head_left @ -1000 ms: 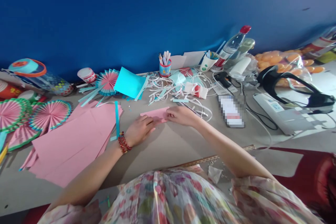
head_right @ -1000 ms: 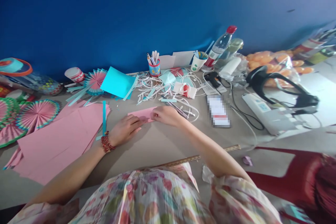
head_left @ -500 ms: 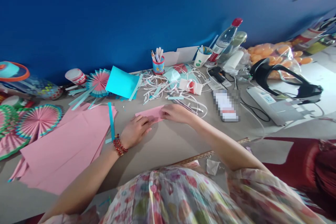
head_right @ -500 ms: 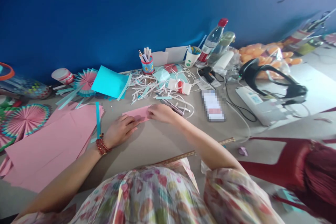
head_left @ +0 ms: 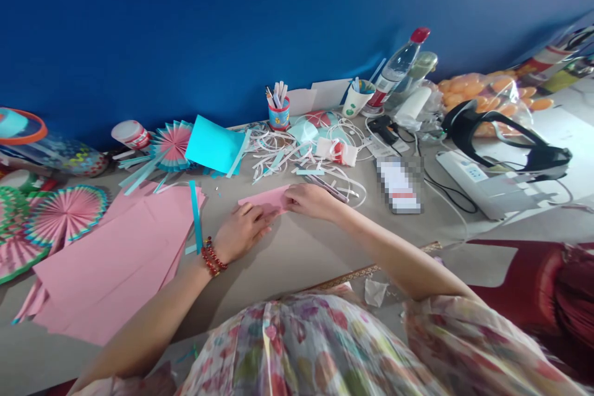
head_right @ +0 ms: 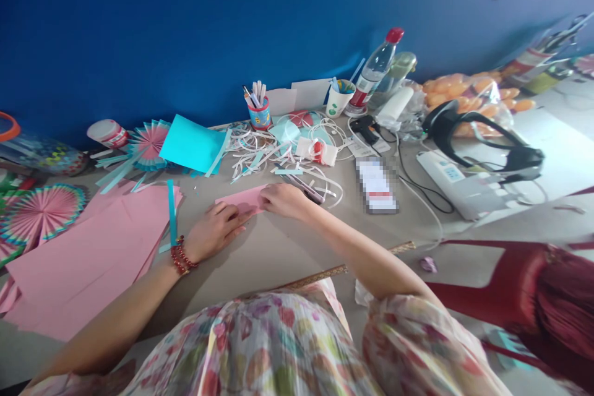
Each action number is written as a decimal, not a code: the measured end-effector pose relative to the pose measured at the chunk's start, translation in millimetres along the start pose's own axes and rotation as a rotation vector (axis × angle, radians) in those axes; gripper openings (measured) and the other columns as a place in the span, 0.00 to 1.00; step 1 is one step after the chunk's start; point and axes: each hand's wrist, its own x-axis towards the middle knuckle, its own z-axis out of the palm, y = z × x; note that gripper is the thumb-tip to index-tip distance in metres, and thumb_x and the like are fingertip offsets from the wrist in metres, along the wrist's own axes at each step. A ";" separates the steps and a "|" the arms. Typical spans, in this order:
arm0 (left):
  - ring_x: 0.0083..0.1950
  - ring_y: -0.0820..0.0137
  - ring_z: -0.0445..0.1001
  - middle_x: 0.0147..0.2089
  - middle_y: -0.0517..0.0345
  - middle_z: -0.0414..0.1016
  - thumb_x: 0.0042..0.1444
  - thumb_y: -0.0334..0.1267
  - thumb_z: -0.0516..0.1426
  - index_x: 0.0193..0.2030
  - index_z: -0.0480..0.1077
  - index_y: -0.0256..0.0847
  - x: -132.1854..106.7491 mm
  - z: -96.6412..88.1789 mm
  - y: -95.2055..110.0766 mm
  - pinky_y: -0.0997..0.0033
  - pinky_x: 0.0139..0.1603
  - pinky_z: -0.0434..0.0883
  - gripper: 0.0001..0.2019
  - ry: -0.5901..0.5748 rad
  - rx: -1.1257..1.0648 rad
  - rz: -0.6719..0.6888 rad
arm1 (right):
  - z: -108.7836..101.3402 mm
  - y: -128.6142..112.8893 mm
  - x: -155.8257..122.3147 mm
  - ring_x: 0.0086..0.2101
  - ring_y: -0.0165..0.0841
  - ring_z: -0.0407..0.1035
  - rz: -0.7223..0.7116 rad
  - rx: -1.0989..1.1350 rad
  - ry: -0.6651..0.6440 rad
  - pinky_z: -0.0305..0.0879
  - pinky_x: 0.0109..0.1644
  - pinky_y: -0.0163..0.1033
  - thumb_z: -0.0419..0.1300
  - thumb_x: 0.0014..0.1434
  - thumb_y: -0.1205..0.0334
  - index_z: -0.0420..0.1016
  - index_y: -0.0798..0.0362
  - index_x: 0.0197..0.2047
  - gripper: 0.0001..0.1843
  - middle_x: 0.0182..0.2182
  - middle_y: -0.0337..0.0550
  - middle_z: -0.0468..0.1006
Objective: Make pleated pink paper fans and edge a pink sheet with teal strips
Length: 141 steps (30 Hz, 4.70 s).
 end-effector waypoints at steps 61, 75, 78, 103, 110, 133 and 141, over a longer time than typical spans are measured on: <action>0.53 0.56 0.65 0.56 0.47 0.71 0.67 0.43 0.50 0.71 0.56 0.44 1.6 4.7 3.3 0.52 0.59 0.62 0.26 0.015 0.008 -0.083 | 6.0 28.9 -4.1 0.32 0.31 0.65 0.054 0.121 0.029 0.50 0.33 0.33 0.60 0.60 0.63 0.74 0.54 0.32 0.05 0.33 0.40 0.77; 0.52 0.57 0.65 0.55 0.48 0.71 0.67 0.43 0.49 0.70 0.57 0.45 0.6 3.9 4.6 0.54 0.59 0.61 0.25 0.006 0.025 -0.096 | 2.3 29.1 -2.6 0.33 0.31 0.66 0.017 0.106 -0.017 0.51 0.35 0.33 0.57 0.60 0.66 0.75 0.54 0.33 0.06 0.33 0.42 0.77; 0.52 0.57 0.65 0.54 0.47 0.71 0.68 0.44 0.49 0.70 0.57 0.45 0.7 3.4 4.5 0.53 0.59 0.61 0.25 0.011 0.020 -0.091 | 2.9 29.2 -2.9 0.33 0.31 0.65 0.008 0.102 -0.008 0.50 0.34 0.33 0.57 0.60 0.66 0.74 0.53 0.32 0.06 0.33 0.41 0.76; 0.47 0.58 0.62 0.44 0.50 0.66 0.64 0.59 0.48 0.68 0.61 0.55 2.6 2.9 5.8 0.59 0.49 0.61 0.28 -0.010 0.086 -0.057 | 17.6 14.3 -25.8 0.40 0.37 0.66 -0.019 -0.043 0.252 0.60 0.47 0.40 0.55 0.67 0.59 0.76 0.53 0.43 0.10 0.40 0.47 0.76; 0.47 0.56 0.62 0.44 0.50 0.66 0.63 0.61 0.48 0.67 0.61 0.55 3.3 0.2 6.6 0.58 0.48 0.60 0.29 -0.015 0.090 -0.060 | 42.4 -9.8 -53.8 0.51 0.44 0.64 -0.008 -0.281 0.240 0.59 0.56 0.49 0.48 0.71 0.60 0.72 0.51 0.59 0.19 0.53 0.50 0.75; 0.59 0.57 0.64 0.60 0.49 0.67 0.65 0.48 0.54 0.63 0.65 0.42 -38.0 -6.0 6.4 0.55 0.62 0.62 0.23 0.031 0.005 -0.085 | 45.6 -28.6 -64.2 0.55 0.46 0.62 0.017 -0.350 0.294 0.50 0.67 0.55 0.54 0.65 0.41 0.67 0.50 0.65 0.32 0.54 0.51 0.73; 0.66 0.58 0.62 0.67 0.49 0.65 0.66 0.55 0.48 0.70 0.57 0.39 -60.4 4.5 16.5 0.50 0.73 0.47 0.31 0.081 0.003 -0.111 | 57.0 -25.4 -67.9 0.57 0.46 0.61 0.035 -0.339 0.357 0.54 0.65 0.53 0.54 0.66 0.43 0.67 0.49 0.65 0.30 0.57 0.49 0.72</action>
